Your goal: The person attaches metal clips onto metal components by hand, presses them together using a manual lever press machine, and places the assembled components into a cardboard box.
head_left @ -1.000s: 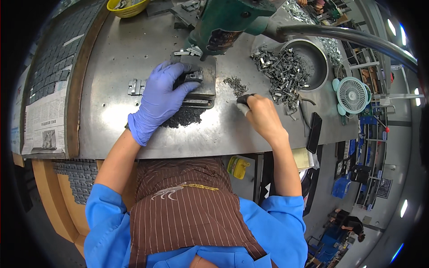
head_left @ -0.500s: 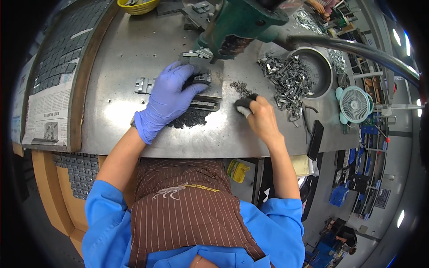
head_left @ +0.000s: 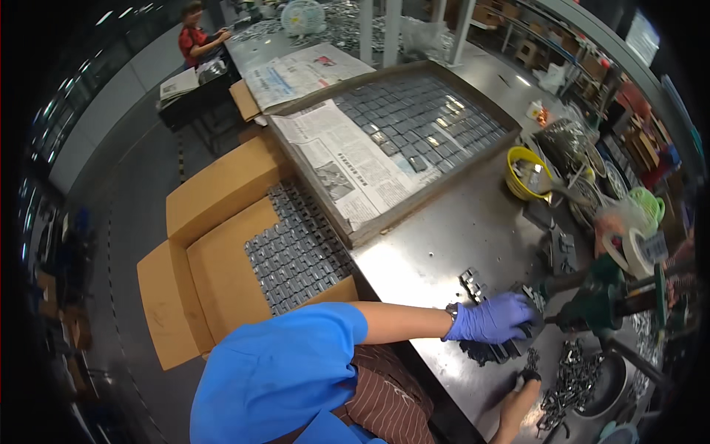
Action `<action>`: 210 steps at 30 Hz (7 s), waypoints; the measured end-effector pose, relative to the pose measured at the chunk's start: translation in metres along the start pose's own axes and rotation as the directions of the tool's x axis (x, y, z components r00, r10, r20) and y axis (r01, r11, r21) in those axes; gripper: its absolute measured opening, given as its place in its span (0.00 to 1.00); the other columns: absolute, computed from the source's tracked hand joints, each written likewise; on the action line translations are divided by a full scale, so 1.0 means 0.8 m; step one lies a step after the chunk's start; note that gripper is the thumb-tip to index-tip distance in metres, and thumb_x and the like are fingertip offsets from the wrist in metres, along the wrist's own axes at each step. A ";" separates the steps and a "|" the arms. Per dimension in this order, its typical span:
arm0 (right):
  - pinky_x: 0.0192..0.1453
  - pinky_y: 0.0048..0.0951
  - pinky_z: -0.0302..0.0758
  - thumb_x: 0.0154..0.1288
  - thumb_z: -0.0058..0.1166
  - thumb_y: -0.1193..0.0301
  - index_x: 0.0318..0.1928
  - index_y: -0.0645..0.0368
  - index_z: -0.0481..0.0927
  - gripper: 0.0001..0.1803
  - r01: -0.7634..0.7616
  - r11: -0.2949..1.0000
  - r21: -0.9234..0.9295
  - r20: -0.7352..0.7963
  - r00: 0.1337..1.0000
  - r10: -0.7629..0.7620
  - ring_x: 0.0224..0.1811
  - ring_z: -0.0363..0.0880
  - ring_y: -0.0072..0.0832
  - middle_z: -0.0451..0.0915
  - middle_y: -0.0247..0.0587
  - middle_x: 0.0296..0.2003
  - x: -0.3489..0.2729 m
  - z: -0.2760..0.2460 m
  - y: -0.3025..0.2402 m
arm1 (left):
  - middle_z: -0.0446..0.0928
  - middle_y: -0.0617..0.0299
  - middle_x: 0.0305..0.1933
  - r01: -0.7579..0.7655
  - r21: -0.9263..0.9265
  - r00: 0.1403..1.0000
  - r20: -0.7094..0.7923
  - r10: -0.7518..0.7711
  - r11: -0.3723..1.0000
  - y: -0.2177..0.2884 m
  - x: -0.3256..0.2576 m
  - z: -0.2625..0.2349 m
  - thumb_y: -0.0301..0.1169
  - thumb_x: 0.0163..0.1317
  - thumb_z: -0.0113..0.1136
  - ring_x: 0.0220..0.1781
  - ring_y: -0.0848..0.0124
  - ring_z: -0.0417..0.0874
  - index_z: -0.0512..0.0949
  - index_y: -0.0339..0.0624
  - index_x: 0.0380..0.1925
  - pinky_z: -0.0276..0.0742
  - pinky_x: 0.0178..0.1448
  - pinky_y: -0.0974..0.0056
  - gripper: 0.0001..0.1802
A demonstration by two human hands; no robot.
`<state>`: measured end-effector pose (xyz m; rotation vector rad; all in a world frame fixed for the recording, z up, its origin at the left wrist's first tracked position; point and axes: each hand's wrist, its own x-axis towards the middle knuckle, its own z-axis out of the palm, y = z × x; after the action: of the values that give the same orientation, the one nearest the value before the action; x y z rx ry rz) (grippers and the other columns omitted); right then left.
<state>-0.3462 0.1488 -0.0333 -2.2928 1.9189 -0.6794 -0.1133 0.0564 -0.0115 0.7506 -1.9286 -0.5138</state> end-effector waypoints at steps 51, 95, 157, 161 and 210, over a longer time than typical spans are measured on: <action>0.42 0.26 0.77 0.50 0.59 0.83 0.33 0.64 0.67 0.13 0.095 0.712 0.696 -0.099 0.994 -0.036 0.36 0.78 0.23 0.79 0.43 0.32 0.110 -0.018 -0.079 | 0.75 0.53 0.28 0.052 0.078 0.998 0.029 -0.054 0.996 -0.003 0.013 -0.009 0.31 0.41 0.66 0.31 0.54 0.76 0.75 0.39 0.29 0.71 0.36 0.58 0.15; 0.37 0.27 0.55 0.64 0.34 0.54 0.13 0.43 0.58 0.22 0.653 0.513 0.557 -0.788 0.611 0.077 0.18 0.47 0.18 0.50 0.22 0.06 0.026 -0.120 -0.161 | 0.76 0.52 0.31 0.157 -0.013 0.987 -0.029 -0.158 0.987 -0.020 0.034 0.004 0.29 0.44 0.66 0.31 0.62 0.78 0.77 0.36 0.34 0.73 0.36 0.64 0.15; 0.40 0.34 0.74 0.52 0.60 0.63 0.36 0.66 0.78 0.18 -0.348 0.827 -0.442 -0.059 0.931 0.360 0.30 0.77 0.41 0.80 0.48 0.30 -0.002 -0.083 0.077 | 0.74 0.55 0.33 -0.502 0.351 0.680 0.725 0.110 0.790 -0.091 0.005 -0.099 0.56 0.52 0.51 0.36 0.57 0.78 0.73 0.41 0.32 0.75 0.34 0.56 0.26; 0.41 0.35 0.74 0.53 0.59 0.62 0.36 0.65 0.78 0.18 -0.326 0.839 -0.435 -0.019 0.935 0.354 0.31 0.77 0.41 0.79 0.48 0.30 -0.004 -0.089 0.047 | 0.74 0.55 0.33 -0.494 0.351 0.682 0.724 0.104 0.796 -0.091 0.002 -0.094 0.55 0.54 0.50 0.35 0.57 0.78 0.74 0.41 0.30 0.75 0.34 0.56 0.25; 0.38 0.45 0.68 0.49 0.58 0.72 0.26 0.67 0.73 0.10 -0.423 0.892 -0.159 -0.085 0.906 0.414 0.33 0.72 0.54 0.72 0.57 0.28 -0.046 -0.056 0.023 | 0.75 0.50 0.27 0.865 0.477 0.456 -0.622 -0.636 0.154 -0.197 -0.599 -0.540 0.31 0.55 0.55 0.30 0.63 0.75 0.73 0.30 0.29 0.71 0.36 0.62 0.12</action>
<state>-0.3842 0.1895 -0.0096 -1.8487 2.4727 -0.5360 0.4826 0.2587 -0.2238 2.3476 -1.2508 -0.0850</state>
